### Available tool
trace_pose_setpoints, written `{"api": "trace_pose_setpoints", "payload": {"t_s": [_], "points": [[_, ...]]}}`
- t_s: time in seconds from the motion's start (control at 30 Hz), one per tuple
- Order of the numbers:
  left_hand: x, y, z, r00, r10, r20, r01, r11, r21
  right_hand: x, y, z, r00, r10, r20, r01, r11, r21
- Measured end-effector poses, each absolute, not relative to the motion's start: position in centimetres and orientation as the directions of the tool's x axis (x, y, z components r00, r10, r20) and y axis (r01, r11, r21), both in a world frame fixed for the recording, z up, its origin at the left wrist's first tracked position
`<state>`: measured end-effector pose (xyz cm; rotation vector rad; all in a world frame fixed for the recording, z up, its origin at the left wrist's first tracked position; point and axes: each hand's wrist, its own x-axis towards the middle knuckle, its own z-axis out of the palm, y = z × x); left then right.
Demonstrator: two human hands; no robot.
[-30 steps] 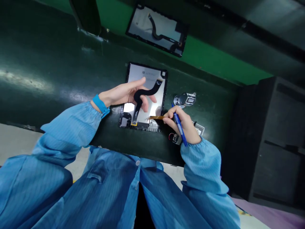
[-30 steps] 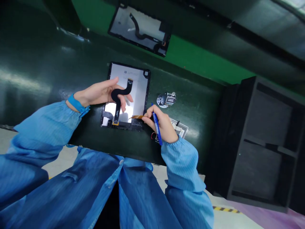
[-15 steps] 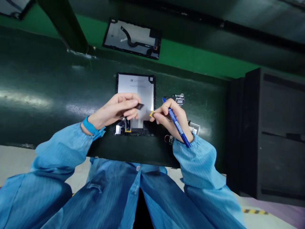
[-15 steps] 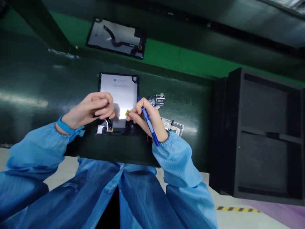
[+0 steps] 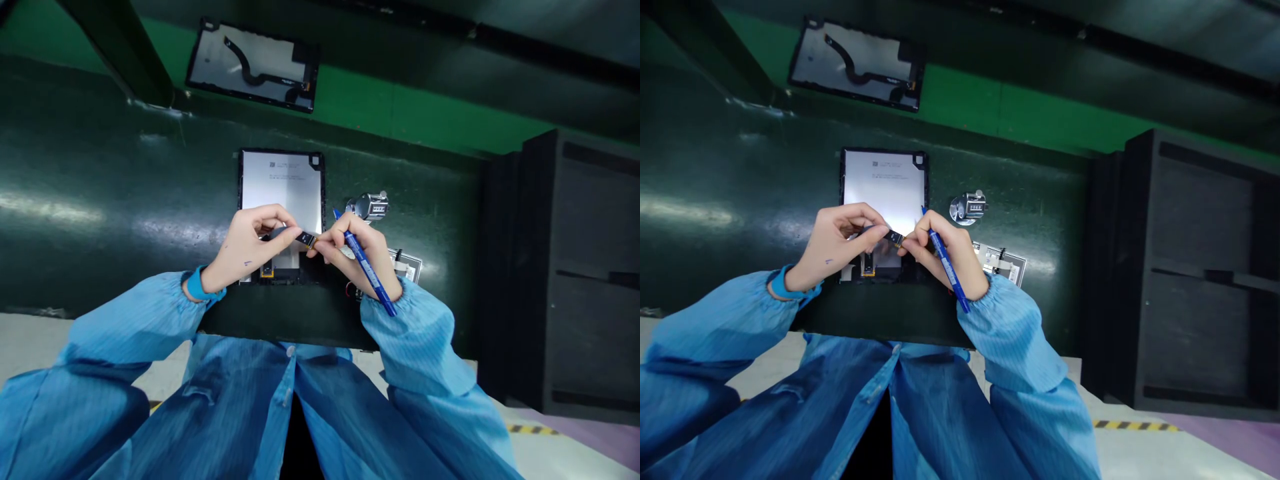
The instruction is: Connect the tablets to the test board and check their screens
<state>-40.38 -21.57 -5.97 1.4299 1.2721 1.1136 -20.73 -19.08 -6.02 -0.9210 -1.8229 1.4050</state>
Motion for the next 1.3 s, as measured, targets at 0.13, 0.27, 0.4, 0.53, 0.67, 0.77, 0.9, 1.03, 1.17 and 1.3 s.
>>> {"api": "trace_pose_setpoints", "payload": {"t_s": [0.13, 0.27, 0.4, 0.53, 0.67, 0.77, 0.9, 1.03, 1.17, 1.3], "points": [[-40.1, -21.9, -6.4, -0.002, 0.995, 0.096, 0.261, -0.092, 0.961, -20.7, -19.0, -6.0, -0.542, 0.837, 0.076, 0.172, 0.199, -0.965], [-39.8, -22.2, -6.6, -0.014, 0.992, 0.124, 0.308, -0.114, 0.944, -20.6, -19.0, -6.1, -0.537, 0.839, 0.085, 0.178, 0.211, -0.961], [-39.8, -22.2, -6.6, 0.023, 0.992, 0.122, 0.304, -0.123, 0.945, -20.7, -19.1, -6.3, -0.524, 0.847, 0.092, 0.171, 0.211, -0.962], [-39.8, -22.3, -6.5, 0.099, 0.989, 0.108, 0.305, -0.134, 0.943, -20.7, -19.2, -6.5, -0.527, 0.843, 0.108, 0.168, 0.228, -0.959], [-39.9, -22.3, -6.6, 0.132, 0.986, 0.101, 0.337, -0.141, 0.931, -20.6, -19.2, -6.4, -0.552, 0.828, 0.095, 0.162, 0.218, -0.962], [-39.9, -22.4, -6.7, 0.155, 0.982, 0.106, 0.356, -0.156, 0.921, -20.5, -19.2, -6.5, -0.584, 0.807, 0.087, 0.130, 0.198, -0.972], [-39.6, -22.7, -6.7, 0.175, 0.979, 0.104, 0.335, -0.158, 0.929, -21.0, -19.4, -7.2, -0.586, 0.803, 0.104, 0.080, 0.185, -0.979], [-40.1, -22.4, -6.4, 0.193, 0.975, 0.109, 0.327, -0.169, 0.930, -21.4, -19.5, -7.5, -0.474, 0.861, 0.182, 0.190, 0.302, -0.934], [-42.9, -20.1, -7.4, 0.110, 0.969, 0.221, 0.585, -0.243, 0.774, -21.0, -20.2, -6.6, -0.292, 0.791, 0.538, 0.530, 0.602, -0.598], [-46.4, -17.0, -9.8, 0.120, 0.969, 0.215, 0.814, -0.220, 0.538, -21.6, -23.1, -7.1, -0.549, 0.611, 0.571, 0.442, 0.791, -0.422]]}}
